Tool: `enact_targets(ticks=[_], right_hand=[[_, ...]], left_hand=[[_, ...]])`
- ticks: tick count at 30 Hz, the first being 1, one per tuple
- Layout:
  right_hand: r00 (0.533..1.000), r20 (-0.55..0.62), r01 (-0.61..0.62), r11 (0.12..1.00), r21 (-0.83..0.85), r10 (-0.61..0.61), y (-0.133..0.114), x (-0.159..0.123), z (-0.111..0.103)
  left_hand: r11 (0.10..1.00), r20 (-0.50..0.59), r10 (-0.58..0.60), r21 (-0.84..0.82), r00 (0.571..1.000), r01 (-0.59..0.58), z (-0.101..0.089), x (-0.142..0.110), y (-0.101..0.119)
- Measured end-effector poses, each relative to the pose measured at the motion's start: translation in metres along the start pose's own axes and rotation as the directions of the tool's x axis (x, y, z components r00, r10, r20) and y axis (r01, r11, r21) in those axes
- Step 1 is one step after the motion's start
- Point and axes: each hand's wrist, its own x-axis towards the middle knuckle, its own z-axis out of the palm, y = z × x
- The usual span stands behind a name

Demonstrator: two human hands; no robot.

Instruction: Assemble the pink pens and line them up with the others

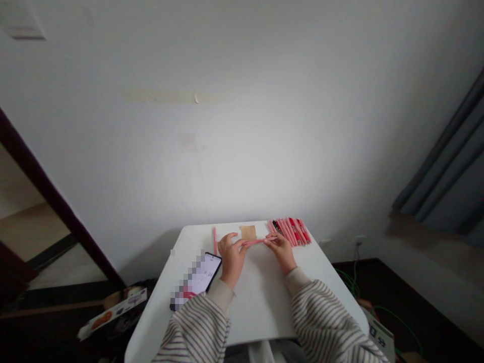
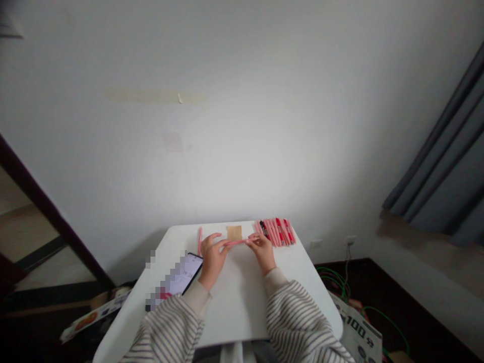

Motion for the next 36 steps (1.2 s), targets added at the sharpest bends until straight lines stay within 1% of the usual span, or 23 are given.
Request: enact_targets(ticks=[3,5,10,13,15,18,22,23,25,28,31,36], right_hand=[[0.99,0.038,-0.144,0.966,0.214,0.139,-0.003,-0.003,0.003],[0.976,0.053,-0.215,0.927,0.307,0.209,-0.006,-0.005,0.005],[0.968,0.08,-0.249,0.856,0.453,0.239,-0.012,-0.006,0.005],[0.96,0.093,-0.272,0.807,0.524,0.263,-0.012,-0.004,0.002],[0.96,0.093,-0.268,0.779,0.567,0.262,-0.01,-0.002,-0.001],[0.974,0.068,-0.214,0.781,0.587,0.216,-0.007,0.002,-0.006],[0.994,0.054,-0.106,0.863,0.493,0.091,-0.008,0.005,-0.011],[0.996,0.057,-0.091,0.883,0.461,0.072,-0.01,0.005,-0.012],[0.996,0.059,-0.092,0.89,0.446,0.073,-0.015,0.004,-0.013],[0.994,0.051,-0.106,0.84,0.533,0.093,-0.02,0.002,-0.013],[0.994,0.053,-0.105,0.794,0.599,0.091,-0.019,0.002,-0.014],[0.994,0.038,-0.107,0.803,0.586,0.105,-0.018,0.002,-0.014]], left_hand=[[0.999,0.012,0.024,-0.029,1.0,-0.023,0.0,0.0,0.001],[0.999,0.024,0.037,-0.037,0.999,-0.036,0.0,-0.001,0.001],[0.996,0.058,0.074,-0.054,0.996,-0.071,0.0,-0.002,0.004],[0.997,0.088,0.057,-0.056,0.994,-0.053,0.001,-0.002,0.005],[0.998,0.132,0.04,-0.06,0.99,-0.033,0.001,-0.002,0.006],[0.998,0.233,0.03,-0.069,0.972,-0.014,0.002,-0.003,0.005],[0.997,0.383,0.037,-0.07,0.923,-0.011,0.005,-0.009,0.004],[0.998,0.413,0.035,-0.061,0.91,-0.011,0.005,-0.01,0.004],[0.999,0.454,0.031,-0.039,0.891,-0.015,0.005,-0.012,0.004],[0.999,0.473,0.047,-0.023,0.88,-0.041,0.004,-0.013,0.005],[0.997,0.468,0.069,-0.014,0.881,-0.071,0.002,-0.013,0.006],[0.996,0.463,0.08,0.005,0.883,-0.092,0.002,-0.012,0.006]])
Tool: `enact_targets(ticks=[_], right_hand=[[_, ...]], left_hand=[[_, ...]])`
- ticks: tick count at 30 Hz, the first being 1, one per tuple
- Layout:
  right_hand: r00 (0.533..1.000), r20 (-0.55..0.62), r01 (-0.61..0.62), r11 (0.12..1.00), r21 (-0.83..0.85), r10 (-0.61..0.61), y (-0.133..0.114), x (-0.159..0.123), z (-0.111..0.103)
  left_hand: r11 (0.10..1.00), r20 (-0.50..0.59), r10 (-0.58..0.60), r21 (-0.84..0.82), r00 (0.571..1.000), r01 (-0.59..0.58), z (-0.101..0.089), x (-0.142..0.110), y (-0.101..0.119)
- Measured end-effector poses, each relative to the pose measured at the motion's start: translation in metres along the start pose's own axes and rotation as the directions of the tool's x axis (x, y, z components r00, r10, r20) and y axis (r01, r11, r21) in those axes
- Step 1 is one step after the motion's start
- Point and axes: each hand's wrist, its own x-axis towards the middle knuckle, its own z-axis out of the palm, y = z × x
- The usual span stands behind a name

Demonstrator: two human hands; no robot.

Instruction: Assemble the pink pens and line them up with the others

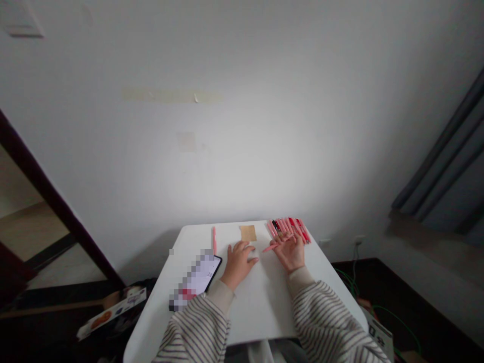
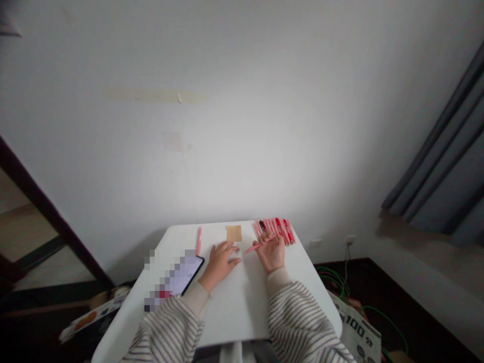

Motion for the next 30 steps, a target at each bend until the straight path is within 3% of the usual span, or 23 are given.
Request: enact_targets(ticks=[15,24,30], right_hand=[[1.0,0.005,-0.027,0.997,-0.078,0.027,-0.0017,-0.0019,0.0055],[0.998,-0.023,-0.058,0.995,0.08,0.06,-0.002,-0.002,0.005],[0.989,-0.017,-0.136,0.954,0.266,0.146,0.0018,0.0001,0.0001]], left_hand=[[1.0,-0.009,0.0,-0.011,1.0,0.0,-0.0014,0.0008,0.0009],[1.0,-0.031,0.005,-0.015,1.0,-0.005,0.0017,0.0005,-0.0026],[1.0,-0.033,-0.011,-0.002,0.999,0.011,0.0021,0.0027,-0.0027]])
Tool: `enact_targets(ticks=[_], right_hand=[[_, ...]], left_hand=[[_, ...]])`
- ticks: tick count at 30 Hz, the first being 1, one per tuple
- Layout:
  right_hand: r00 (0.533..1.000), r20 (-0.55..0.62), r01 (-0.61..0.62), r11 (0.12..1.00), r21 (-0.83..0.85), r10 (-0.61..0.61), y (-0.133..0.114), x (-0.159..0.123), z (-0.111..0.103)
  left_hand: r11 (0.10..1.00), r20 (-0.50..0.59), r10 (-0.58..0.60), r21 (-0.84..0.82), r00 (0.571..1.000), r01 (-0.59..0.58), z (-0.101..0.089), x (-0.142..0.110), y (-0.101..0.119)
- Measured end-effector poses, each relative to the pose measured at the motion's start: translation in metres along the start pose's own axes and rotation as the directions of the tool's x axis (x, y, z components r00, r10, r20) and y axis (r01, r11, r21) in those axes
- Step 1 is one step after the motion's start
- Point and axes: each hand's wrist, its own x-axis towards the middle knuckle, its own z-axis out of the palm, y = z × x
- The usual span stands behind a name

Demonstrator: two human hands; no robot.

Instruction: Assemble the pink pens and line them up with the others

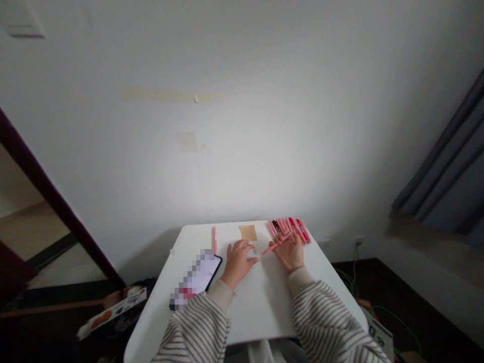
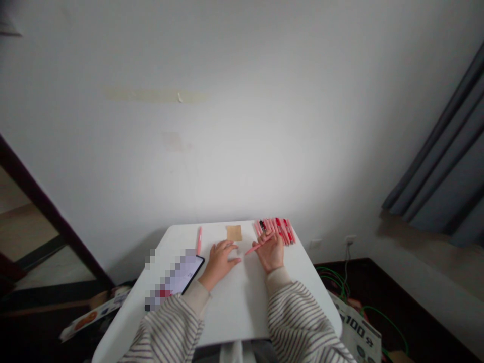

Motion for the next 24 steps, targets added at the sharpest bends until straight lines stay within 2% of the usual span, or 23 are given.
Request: enact_targets(ticks=[4,8,13,18,21,24], right_hand=[[0.999,-0.003,-0.05,0.999,0.0,0.05,-0.001,0.0,0.0],[0.997,-0.057,-0.047,0.998,-0.048,0.045,0.002,0.0,-0.002],[0.998,-0.06,0.022,0.991,-0.129,-0.03,0.006,0.003,-0.006],[0.989,-0.06,0.11,0.953,-0.281,-0.132,0.008,0.007,-0.009],[0.975,-0.08,0.15,0.881,-0.448,-0.206,0.01,0.008,-0.009],[0.945,-0.028,0.235,0.738,-0.633,-0.325,0.011,0.007,-0.008]], left_hand=[[0.998,-0.038,0.0,0.07,0.999,0.003,0.004,0.002,-0.005],[0.985,-0.036,0.003,0.17,0.999,0.003,0.008,0.003,-0.01],[0.976,-0.015,-0.009,0.219,1.0,0.012,0.009,0.002,-0.01],[0.974,-0.046,0.008,0.228,0.999,0.003,0.005,0.002,-0.009],[0.978,-0.052,0.013,0.207,0.999,-0.002,0.001,0.002,-0.007],[0.985,-0.056,0.007,0.175,0.998,0.002,-0.002,0.003,-0.006]])
